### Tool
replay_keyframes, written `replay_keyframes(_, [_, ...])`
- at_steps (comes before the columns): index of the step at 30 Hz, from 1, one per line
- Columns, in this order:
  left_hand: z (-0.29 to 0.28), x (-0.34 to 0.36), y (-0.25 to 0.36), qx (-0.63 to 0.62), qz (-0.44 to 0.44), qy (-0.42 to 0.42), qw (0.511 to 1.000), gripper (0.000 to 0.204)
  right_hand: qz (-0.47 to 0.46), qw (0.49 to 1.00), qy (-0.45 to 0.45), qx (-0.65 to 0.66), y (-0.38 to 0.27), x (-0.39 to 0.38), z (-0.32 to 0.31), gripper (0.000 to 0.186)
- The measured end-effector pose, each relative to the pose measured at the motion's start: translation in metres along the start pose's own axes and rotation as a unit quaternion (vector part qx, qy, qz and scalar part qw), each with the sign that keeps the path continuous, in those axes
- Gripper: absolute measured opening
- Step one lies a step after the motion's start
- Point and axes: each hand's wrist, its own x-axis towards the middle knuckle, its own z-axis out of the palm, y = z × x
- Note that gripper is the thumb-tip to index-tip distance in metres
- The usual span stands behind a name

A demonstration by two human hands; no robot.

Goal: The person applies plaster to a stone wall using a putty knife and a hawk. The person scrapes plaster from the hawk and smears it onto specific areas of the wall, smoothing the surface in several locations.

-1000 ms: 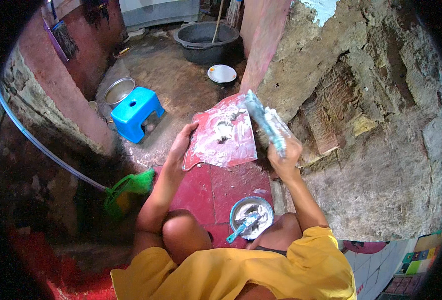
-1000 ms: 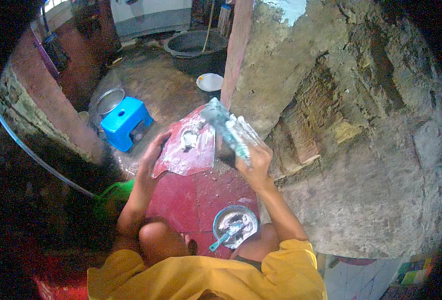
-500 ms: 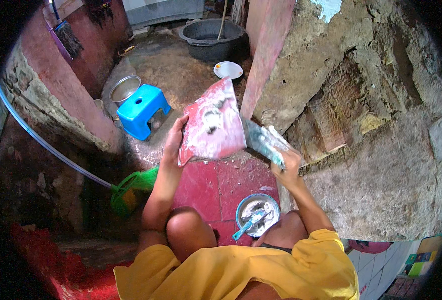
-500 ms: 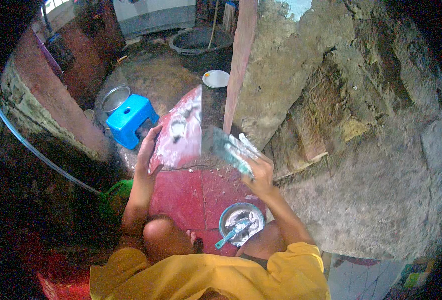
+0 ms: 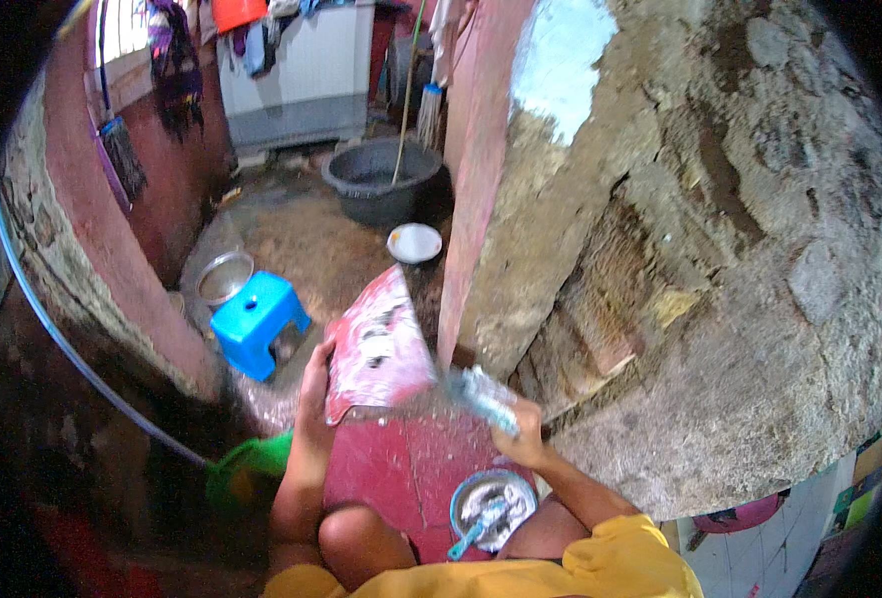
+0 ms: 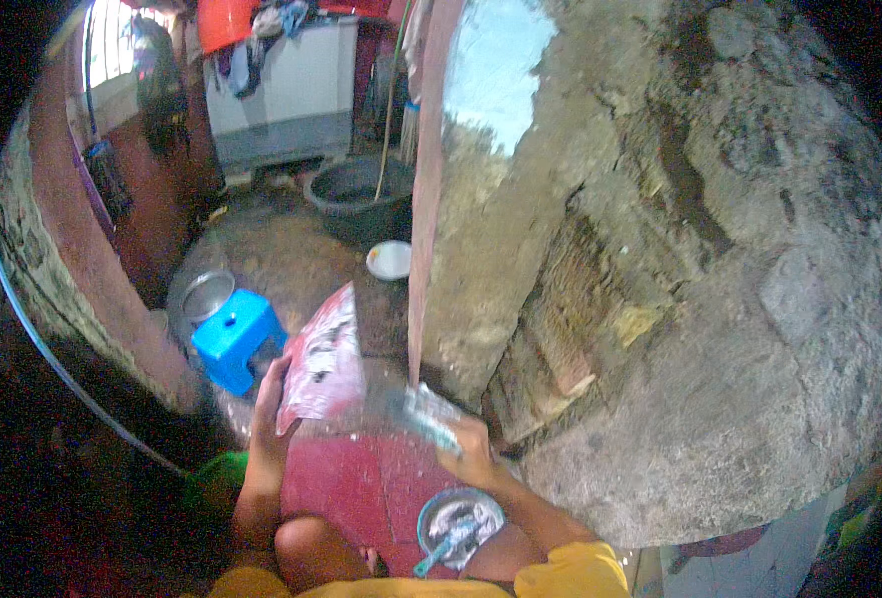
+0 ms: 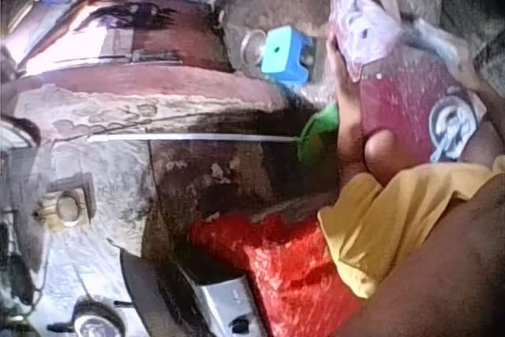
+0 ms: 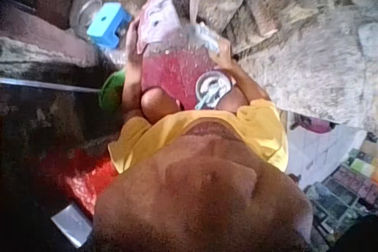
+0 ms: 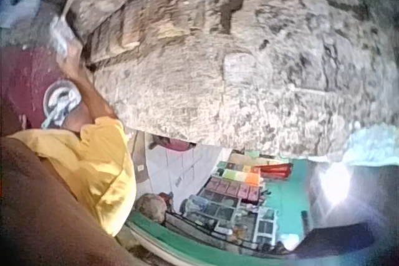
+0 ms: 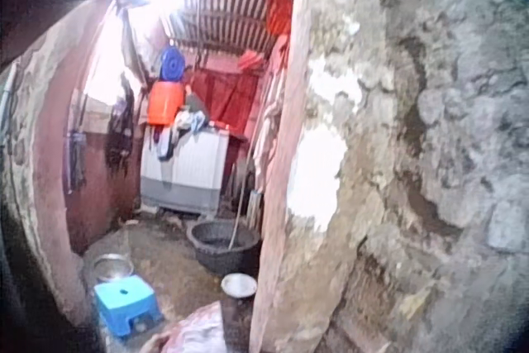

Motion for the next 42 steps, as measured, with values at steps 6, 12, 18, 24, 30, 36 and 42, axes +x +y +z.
replay_keyframes(6, [0.023,-0.005,0.024,-0.002,0.089,0.035,0.995,0.034,0.216,0.973,0.084,0.004,-0.006,0.019,-0.046,0.012])
replay_keyframes(12, [0.059,-0.013,0.028,-0.012,0.100,0.052,0.994,0.034,0.039,0.975,0.209,-0.063,-0.034,0.153,-0.140,0.027])
replay_keyframes(18, [0.074,-0.024,-0.023,-0.018,0.135,0.100,0.986,0.038,-0.124,0.907,0.209,-0.343,-0.062,0.239,-0.202,0.045])
replay_keyframes(24, [0.062,-0.022,-0.070,-0.021,0.027,0.096,0.995,0.040,-0.147,0.898,0.132,-0.392,-0.048,0.270,-0.220,0.050])
replay_keyframes(30, [0.065,-0.019,-0.097,-0.005,-0.044,0.092,0.995,0.040,-0.231,0.872,0.034,-0.429,-0.042,0.286,-0.226,0.053])
replay_keyframes(36, [0.066,-0.017,-0.104,-0.010,-0.085,0.078,0.993,0.040,-0.231,0.874,0.022,-0.428,-0.037,0.291,-0.215,0.055])
replay_keyframes(42, [0.062,-0.014,-0.108,-0.020,-0.092,0.066,0.993,0.040,-0.213,0.875,0.011,-0.434,-0.037,0.295,-0.209,0.056])
